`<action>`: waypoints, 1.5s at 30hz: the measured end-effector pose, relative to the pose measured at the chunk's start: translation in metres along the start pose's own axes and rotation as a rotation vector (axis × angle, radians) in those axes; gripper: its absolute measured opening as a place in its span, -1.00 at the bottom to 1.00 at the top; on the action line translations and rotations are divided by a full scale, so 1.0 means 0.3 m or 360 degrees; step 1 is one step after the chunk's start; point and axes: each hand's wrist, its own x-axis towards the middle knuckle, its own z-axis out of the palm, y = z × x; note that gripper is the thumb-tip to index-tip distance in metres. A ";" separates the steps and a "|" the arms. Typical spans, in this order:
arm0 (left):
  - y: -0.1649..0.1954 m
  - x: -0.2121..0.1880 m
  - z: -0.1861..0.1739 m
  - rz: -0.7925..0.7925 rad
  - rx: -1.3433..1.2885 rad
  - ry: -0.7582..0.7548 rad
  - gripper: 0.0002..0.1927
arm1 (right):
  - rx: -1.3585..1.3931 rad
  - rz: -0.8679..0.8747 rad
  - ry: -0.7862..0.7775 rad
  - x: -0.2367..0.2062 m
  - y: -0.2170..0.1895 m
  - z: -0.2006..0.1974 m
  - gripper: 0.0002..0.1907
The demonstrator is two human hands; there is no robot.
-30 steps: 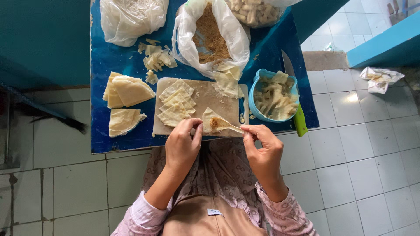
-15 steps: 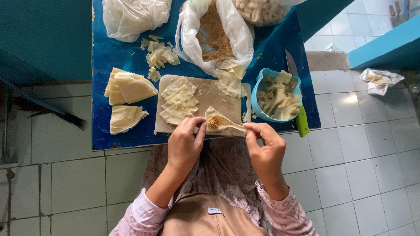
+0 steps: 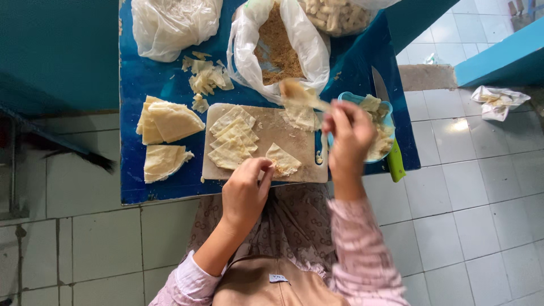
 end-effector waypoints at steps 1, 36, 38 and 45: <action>0.003 0.003 0.004 0.0006 0.0028 -0.0023 -0.90 | -0.0111 -0.0057 0.0019 0.053 0.017 0.064 -0.92; -0.001 0.033 0.020 0.0116 0.0185 -0.0055 -0.76 | -0.0546 0.0488 -0.0783 -0.210 -0.005 0.011 -0.81; -0.007 0.037 0.020 0.0133 0.0195 -0.0061 -0.81 | -0.0783 0.0275 -0.0754 -0.214 -0.026 0.005 -0.83; -0.008 0.026 0.015 0.0173 0.0241 -0.0049 -0.91 | -0.1166 -0.0173 -0.0825 -0.242 -0.049 0.019 -0.72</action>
